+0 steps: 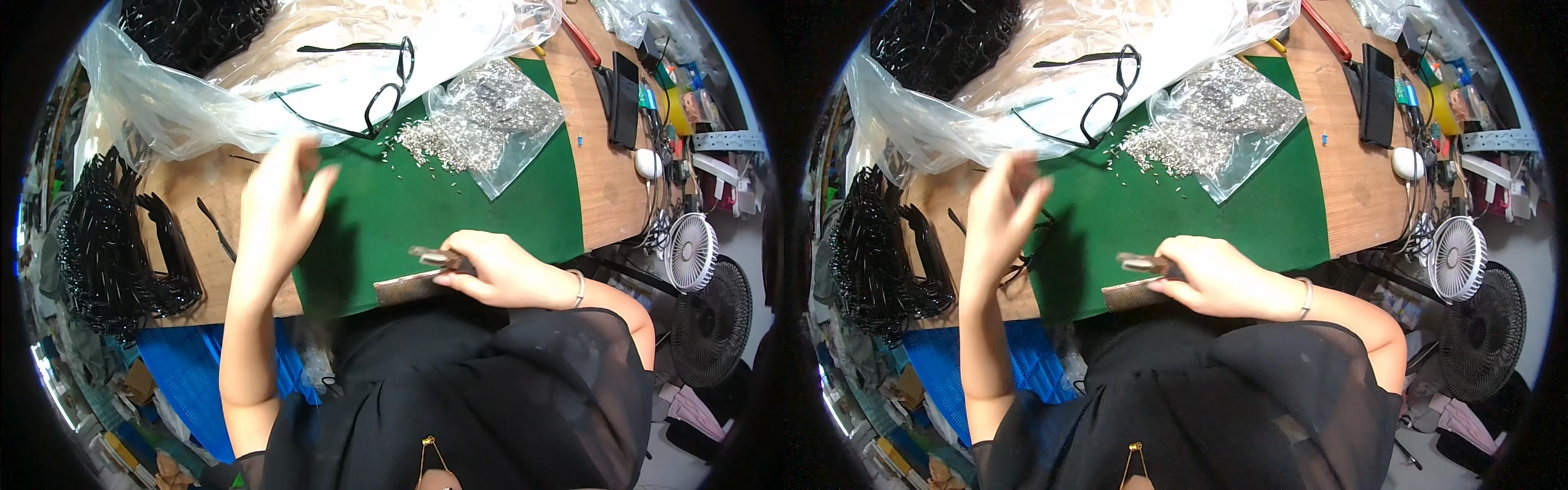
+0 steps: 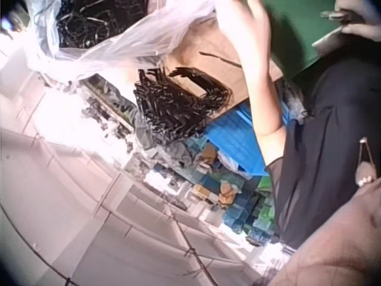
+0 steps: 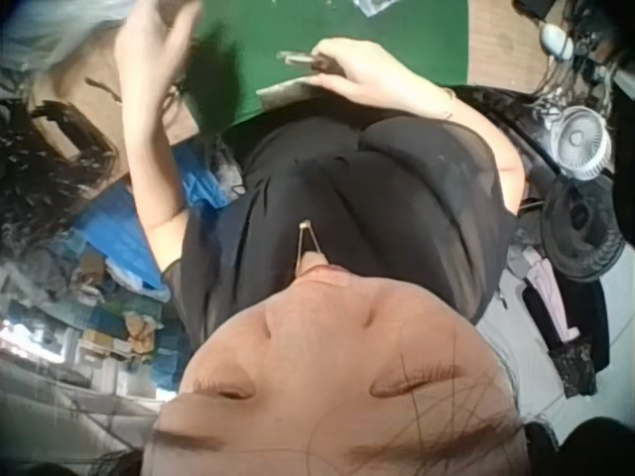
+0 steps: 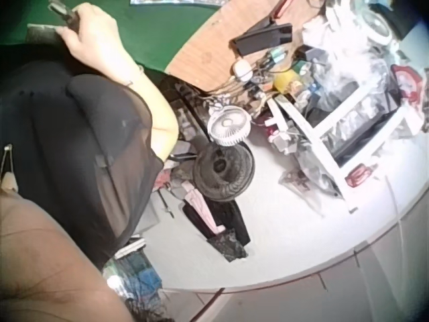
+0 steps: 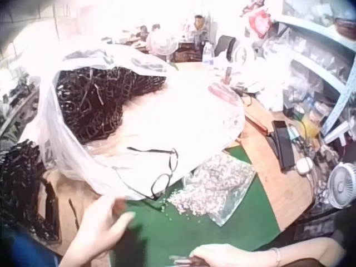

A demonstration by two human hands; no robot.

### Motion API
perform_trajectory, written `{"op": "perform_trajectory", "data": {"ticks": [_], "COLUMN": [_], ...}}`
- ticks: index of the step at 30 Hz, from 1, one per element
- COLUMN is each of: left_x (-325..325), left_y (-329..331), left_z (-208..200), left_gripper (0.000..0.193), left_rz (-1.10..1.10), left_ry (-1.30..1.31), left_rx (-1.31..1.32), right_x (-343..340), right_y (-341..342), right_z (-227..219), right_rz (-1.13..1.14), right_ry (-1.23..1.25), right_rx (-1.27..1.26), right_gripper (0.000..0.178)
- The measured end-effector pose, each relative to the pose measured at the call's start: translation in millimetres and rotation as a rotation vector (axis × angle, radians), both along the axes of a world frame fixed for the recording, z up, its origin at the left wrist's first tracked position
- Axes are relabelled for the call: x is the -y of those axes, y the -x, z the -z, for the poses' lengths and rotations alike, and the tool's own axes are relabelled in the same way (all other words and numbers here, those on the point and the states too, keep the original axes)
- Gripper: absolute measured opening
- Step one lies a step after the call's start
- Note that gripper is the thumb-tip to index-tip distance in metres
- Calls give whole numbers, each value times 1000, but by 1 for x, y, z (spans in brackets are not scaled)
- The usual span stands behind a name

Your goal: The person uses pliers to attach small metal components to the temples of black eyeglass frames. They repeatedly pick up frames, insert components, and place the finished frames into a plastic bag on the table.

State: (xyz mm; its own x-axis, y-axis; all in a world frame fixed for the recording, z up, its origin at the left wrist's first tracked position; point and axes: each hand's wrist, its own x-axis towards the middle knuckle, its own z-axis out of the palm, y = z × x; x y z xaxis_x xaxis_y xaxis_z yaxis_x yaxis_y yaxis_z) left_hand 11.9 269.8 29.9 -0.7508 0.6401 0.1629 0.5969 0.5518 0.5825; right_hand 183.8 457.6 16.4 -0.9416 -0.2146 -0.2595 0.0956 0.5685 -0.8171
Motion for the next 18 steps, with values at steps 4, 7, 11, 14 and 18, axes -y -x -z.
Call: {"op": "perform_trajectory", "data": {"ticks": [4, 7, 11, 14, 18], "left_x": [-57, -58, -38, -10, 21], "left_y": [23, 20, -5, -43, -100], "left_z": [31, 20, -33, -62, -74], "left_gripper": [29, 27, 24, 20, 22], "left_rz": [-44, -62, -58, -29, -287], "left_ry": [124, -84, -671, -814, -902], "left_rx": [-267, 159, 569, 794, 1013], "right_x": [3, -13, -18, -9, -14], "right_y": [6, 5, 16, 9, -10], "right_z": [6, 7, 11, 21, 8], "right_rz": [-85, -28, 77, 8, 48], "right_ry": [-79, -348, -558, -721, -583], "right_rx": [-135, -248, -199, -286, -297], "right_gripper": [23, 37, 48, 50, 49]}}
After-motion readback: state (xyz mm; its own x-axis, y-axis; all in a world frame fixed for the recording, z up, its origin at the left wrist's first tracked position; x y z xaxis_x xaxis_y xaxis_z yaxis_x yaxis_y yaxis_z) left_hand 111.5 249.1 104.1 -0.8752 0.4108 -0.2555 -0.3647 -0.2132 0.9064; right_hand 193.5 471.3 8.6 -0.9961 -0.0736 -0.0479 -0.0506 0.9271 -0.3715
